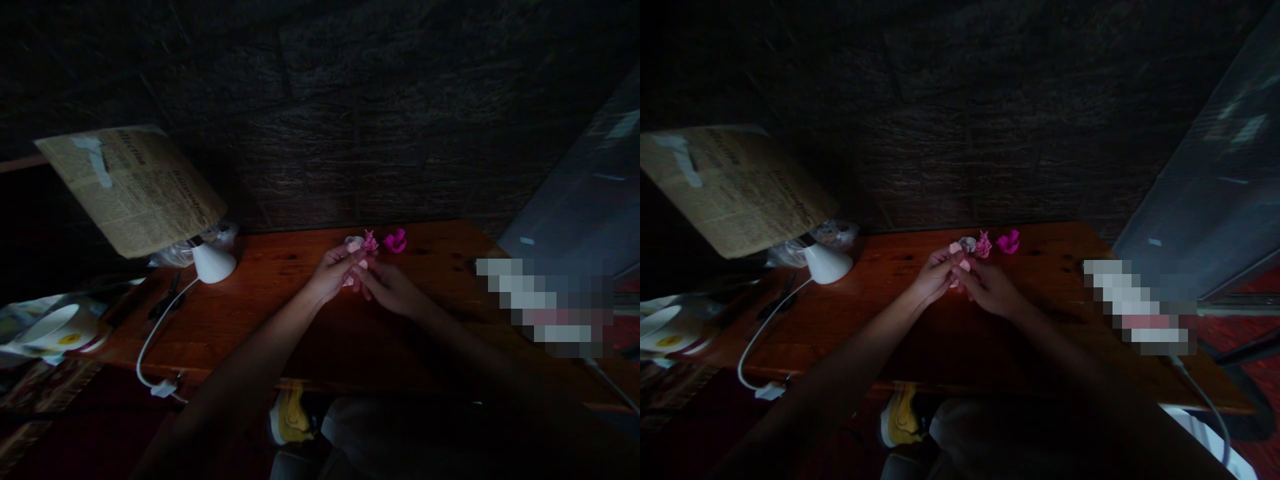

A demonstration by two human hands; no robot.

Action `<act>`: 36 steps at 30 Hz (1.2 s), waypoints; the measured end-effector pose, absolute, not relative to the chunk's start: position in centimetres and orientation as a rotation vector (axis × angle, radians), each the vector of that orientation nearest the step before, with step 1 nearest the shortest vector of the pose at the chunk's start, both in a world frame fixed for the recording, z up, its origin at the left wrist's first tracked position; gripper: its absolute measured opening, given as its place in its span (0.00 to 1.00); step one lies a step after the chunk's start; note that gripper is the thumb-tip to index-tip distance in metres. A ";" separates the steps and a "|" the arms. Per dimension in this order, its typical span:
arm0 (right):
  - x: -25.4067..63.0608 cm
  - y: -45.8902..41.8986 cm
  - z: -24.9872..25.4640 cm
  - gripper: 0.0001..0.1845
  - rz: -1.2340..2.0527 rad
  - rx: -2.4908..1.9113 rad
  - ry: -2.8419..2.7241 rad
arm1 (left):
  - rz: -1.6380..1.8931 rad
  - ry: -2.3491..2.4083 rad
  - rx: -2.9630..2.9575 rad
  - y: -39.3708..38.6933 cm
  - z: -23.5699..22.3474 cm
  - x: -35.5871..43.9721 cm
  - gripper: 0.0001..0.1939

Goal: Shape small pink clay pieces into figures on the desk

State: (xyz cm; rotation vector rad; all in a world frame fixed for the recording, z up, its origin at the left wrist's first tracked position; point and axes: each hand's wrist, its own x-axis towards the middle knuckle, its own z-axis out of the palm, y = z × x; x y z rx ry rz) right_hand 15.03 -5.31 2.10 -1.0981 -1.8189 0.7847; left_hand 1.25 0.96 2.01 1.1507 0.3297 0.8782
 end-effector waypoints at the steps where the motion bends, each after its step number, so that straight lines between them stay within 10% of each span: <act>1: 15.0 -5.3 2.0 0.25 0.727 -1.111 -1.848 | 0.875 0.336 1.154 0.8 2.0 1.3 0.20; 36: 14.4 -5.7 2.0 0.35 0.864 -1.090 -1.695 | 0.851 0.289 1.136 0.6 1.9 1.3 0.18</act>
